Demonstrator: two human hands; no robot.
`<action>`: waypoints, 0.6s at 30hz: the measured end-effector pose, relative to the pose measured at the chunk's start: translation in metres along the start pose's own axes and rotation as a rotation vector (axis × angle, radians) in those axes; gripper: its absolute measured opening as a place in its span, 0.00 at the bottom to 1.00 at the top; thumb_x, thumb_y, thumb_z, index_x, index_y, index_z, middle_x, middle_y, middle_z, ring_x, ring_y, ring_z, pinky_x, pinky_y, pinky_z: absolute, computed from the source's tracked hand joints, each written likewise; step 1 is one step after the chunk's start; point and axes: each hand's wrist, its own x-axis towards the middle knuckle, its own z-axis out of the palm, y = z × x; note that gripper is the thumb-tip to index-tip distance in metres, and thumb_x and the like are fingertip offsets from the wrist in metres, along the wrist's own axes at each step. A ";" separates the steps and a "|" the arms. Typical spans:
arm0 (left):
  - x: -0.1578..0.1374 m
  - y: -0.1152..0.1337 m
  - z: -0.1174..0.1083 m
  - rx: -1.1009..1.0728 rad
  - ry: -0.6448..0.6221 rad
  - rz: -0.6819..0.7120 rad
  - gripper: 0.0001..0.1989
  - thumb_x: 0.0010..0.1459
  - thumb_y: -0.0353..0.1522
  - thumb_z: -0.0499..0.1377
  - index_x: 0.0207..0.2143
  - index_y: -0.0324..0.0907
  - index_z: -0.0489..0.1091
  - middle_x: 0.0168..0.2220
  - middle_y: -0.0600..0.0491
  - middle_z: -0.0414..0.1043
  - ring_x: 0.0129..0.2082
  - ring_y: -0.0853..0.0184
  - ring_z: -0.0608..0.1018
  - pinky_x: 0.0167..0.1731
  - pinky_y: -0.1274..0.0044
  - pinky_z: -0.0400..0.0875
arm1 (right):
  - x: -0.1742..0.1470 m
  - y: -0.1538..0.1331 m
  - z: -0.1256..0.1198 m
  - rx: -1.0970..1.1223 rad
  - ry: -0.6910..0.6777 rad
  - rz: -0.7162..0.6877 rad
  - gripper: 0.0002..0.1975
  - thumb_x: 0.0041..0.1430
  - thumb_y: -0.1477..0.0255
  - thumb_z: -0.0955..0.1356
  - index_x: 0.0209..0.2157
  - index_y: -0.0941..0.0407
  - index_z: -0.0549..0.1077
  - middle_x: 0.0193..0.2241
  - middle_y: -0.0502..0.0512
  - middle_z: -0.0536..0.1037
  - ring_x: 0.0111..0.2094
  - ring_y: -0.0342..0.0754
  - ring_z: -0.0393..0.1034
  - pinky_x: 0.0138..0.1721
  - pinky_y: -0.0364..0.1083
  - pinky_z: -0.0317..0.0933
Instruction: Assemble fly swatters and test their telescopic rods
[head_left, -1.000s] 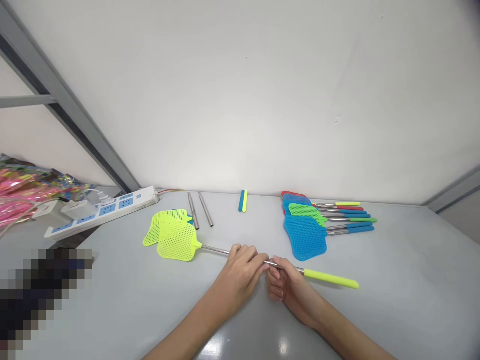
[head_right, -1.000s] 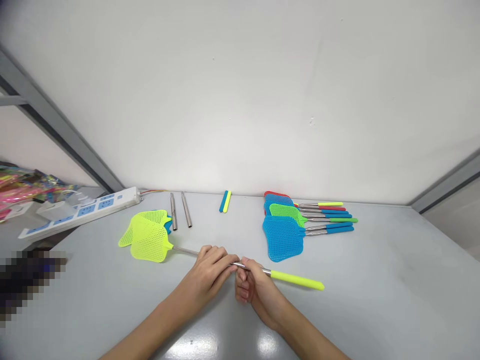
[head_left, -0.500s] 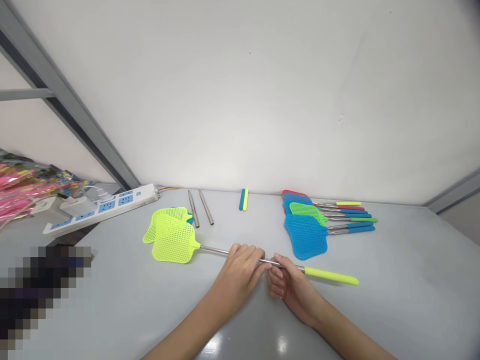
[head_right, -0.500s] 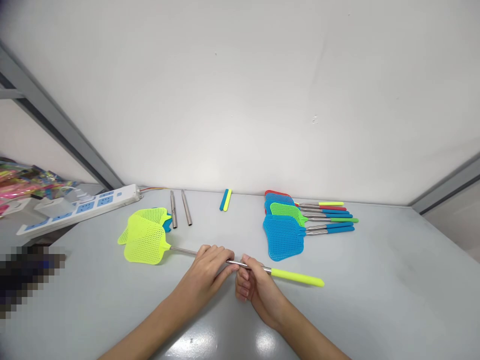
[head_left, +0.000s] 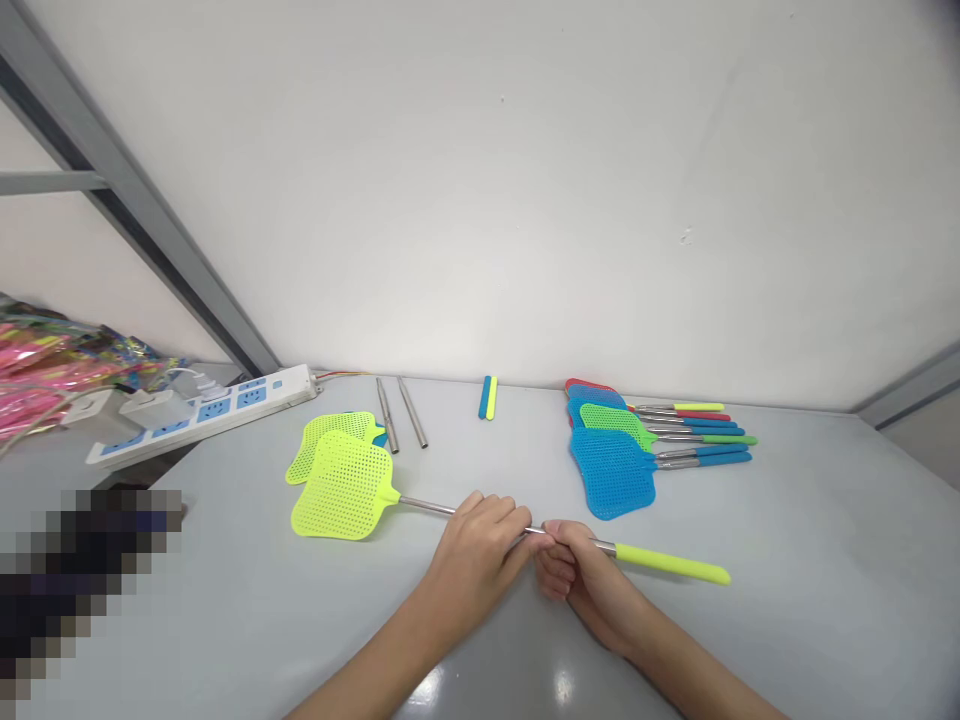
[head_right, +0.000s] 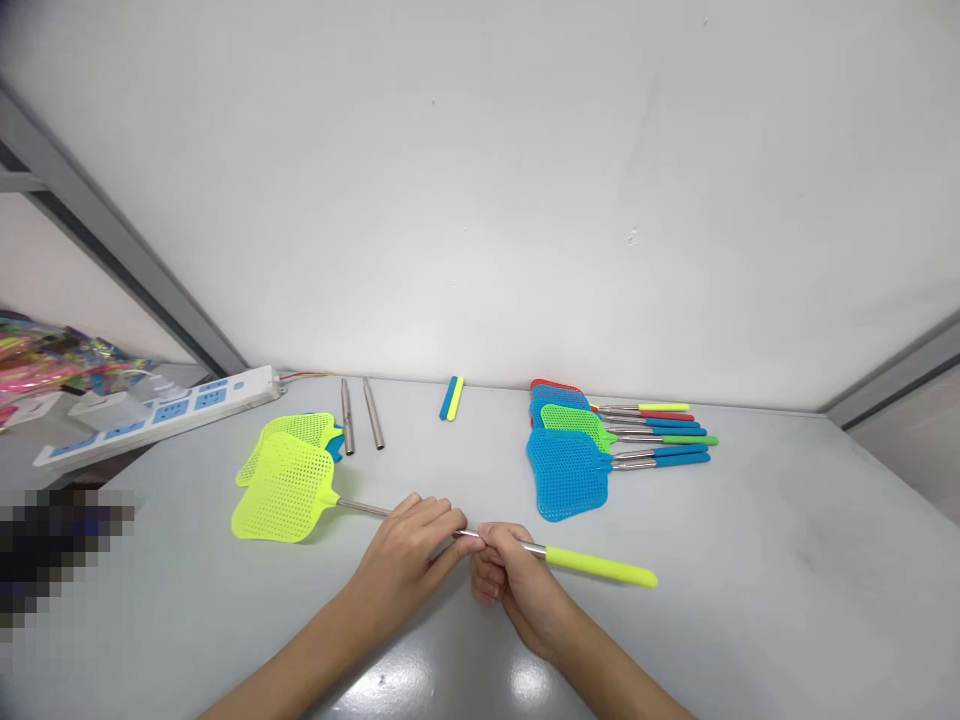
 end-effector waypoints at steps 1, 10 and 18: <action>0.000 0.000 0.000 0.008 -0.007 0.001 0.15 0.58 0.35 0.45 0.20 0.41 0.58 0.20 0.57 0.59 0.22 0.72 0.61 0.25 0.76 0.52 | 0.000 0.000 0.000 -0.001 0.004 -0.003 0.15 0.50 0.67 0.61 0.15 0.56 0.53 0.13 0.43 0.48 0.16 0.38 0.42 0.19 0.42 0.41; -0.004 -0.002 -0.001 0.068 -0.056 0.037 0.13 0.58 0.33 0.43 0.20 0.41 0.55 0.19 0.57 0.59 0.20 0.72 0.61 0.22 0.77 0.51 | -0.003 0.000 0.000 -0.025 -0.049 -0.019 0.16 0.51 0.69 0.61 0.15 0.56 0.51 0.14 0.43 0.47 0.16 0.38 0.40 0.19 0.42 0.38; -0.003 -0.009 -0.001 0.074 -0.013 0.091 0.14 0.57 0.32 0.43 0.19 0.41 0.56 0.17 0.57 0.59 0.19 0.73 0.62 0.21 0.78 0.51 | -0.005 -0.001 0.001 -0.133 -0.085 -0.072 0.18 0.53 0.66 0.60 0.15 0.56 0.49 0.16 0.44 0.45 0.17 0.37 0.39 0.19 0.42 0.36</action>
